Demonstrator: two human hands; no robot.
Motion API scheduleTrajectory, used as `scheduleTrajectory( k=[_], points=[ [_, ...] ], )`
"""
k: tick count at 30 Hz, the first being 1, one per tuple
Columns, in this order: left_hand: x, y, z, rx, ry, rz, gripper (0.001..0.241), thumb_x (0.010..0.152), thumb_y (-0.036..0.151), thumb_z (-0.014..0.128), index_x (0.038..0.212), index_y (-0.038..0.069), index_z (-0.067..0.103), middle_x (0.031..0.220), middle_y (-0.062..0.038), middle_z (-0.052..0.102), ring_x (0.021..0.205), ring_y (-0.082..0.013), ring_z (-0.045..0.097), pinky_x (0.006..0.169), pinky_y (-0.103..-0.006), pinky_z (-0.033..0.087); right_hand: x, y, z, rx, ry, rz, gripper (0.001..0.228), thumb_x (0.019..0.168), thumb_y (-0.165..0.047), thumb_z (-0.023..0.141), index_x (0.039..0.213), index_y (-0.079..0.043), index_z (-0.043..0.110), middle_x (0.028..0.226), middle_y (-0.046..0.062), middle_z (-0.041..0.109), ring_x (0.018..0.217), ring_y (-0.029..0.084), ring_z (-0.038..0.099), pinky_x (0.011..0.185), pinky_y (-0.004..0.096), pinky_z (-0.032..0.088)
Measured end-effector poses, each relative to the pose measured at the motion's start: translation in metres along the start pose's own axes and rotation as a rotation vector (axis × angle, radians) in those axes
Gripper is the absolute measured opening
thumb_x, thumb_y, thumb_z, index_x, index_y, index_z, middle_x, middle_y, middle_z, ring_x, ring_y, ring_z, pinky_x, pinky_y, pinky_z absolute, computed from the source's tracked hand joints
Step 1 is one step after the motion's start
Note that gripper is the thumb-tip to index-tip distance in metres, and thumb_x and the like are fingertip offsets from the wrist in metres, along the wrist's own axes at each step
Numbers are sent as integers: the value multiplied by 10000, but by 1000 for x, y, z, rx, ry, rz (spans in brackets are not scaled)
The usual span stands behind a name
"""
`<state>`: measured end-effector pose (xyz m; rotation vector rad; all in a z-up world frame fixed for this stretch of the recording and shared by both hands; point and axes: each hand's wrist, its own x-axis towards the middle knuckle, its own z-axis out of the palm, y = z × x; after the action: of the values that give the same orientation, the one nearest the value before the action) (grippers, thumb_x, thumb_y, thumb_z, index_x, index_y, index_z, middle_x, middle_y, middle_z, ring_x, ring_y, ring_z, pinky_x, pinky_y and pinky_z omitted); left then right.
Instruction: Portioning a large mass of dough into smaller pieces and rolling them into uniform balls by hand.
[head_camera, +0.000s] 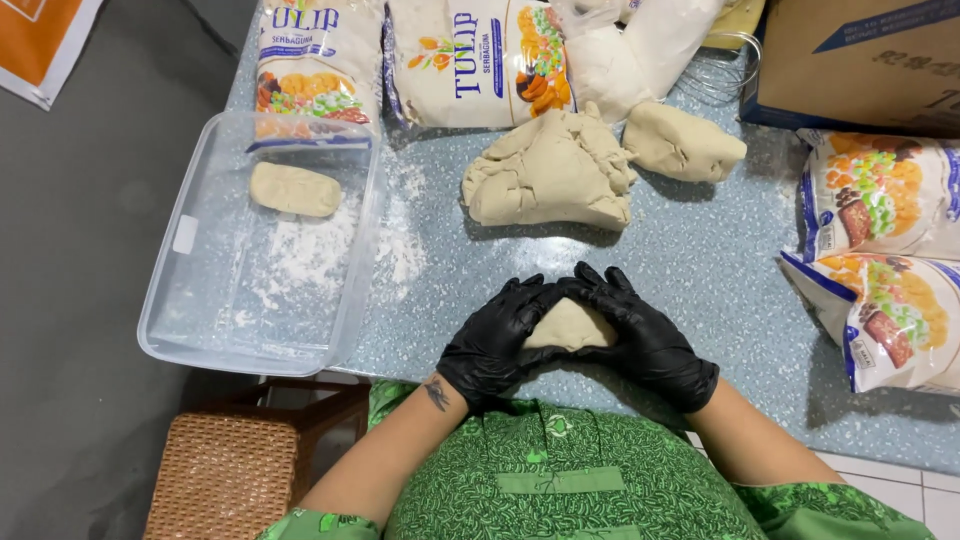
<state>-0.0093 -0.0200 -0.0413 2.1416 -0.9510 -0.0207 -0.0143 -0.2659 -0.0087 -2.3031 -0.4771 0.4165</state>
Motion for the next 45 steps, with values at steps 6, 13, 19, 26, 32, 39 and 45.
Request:
scheduleTrajectory(
  k=[6, 13, 19, 26, 32, 39, 45],
  points=[
    [-2, 8, -8, -59, -15, -40, 860, 867, 509, 708, 1543, 64, 417, 1502, -190, 501, 1476, -390, 398, 1277, -481, 241, -7, -20, -12, 152, -52, 234, 914, 701, -413, 922, 1513, -303, 519, 1657, -47, 384, 1573, 304, 163, 1243, 531, 230],
    [-7, 3, -6, -132, -26, -48, 933, 863, 621, 690, 1550, 54, 414, 1534, -212, 476, 1494, -393, 371, 1285, -472, 208, -6, -36, -24, 279, -79, 227, 822, 746, -307, 902, 1493, -260, 563, 1635, 19, 423, 1574, 345, 125, 1240, 570, 184],
    [-2, -3, 14, 39, 8, 4, 844, 913, 500, 704, 1544, 25, 406, 1503, -250, 497, 1462, -416, 413, 1277, -490, 248, -3, -34, -20, 336, -33, 196, 674, 797, -238, 861, 1425, -169, 627, 1584, 110, 489, 1555, 407, 163, 1233, 596, 177],
    [-4, -15, 17, 33, -26, 25, 958, 833, 602, 728, 1547, 51, 404, 1526, -211, 467, 1501, -420, 348, 1294, -484, 220, -9, -43, -29, 148, -73, 202, 905, 674, -343, 954, 1475, -189, 561, 1605, 155, 434, 1529, 438, 228, 1247, 584, 209],
    [-2, -12, 12, 19, -29, 58, 875, 904, 548, 704, 1551, 46, 393, 1530, -204, 453, 1501, -416, 344, 1293, -493, 219, -22, -8, -11, 1, 82, 45, 814, 729, -351, 887, 1476, -253, 580, 1556, 11, 533, 1489, 361, 358, 1220, 492, 303],
    [-1, -18, 8, 93, -29, 158, 972, 858, 558, 739, 1535, -37, 377, 1515, -258, 469, 1469, -447, 385, 1306, -520, 209, -14, -21, -12, -2, 99, -1, 828, 697, -353, 911, 1456, -254, 596, 1527, 34, 565, 1453, 351, 423, 1232, 480, 297],
    [2, -5, 5, 61, 9, 97, 949, 846, 557, 757, 1546, 20, 410, 1546, -211, 456, 1490, -435, 358, 1282, -497, 257, -12, -10, -13, 135, 51, 127, 740, 744, -358, 895, 1426, -255, 626, 1569, 22, 518, 1516, 332, 318, 1256, 499, 222]
  ],
)
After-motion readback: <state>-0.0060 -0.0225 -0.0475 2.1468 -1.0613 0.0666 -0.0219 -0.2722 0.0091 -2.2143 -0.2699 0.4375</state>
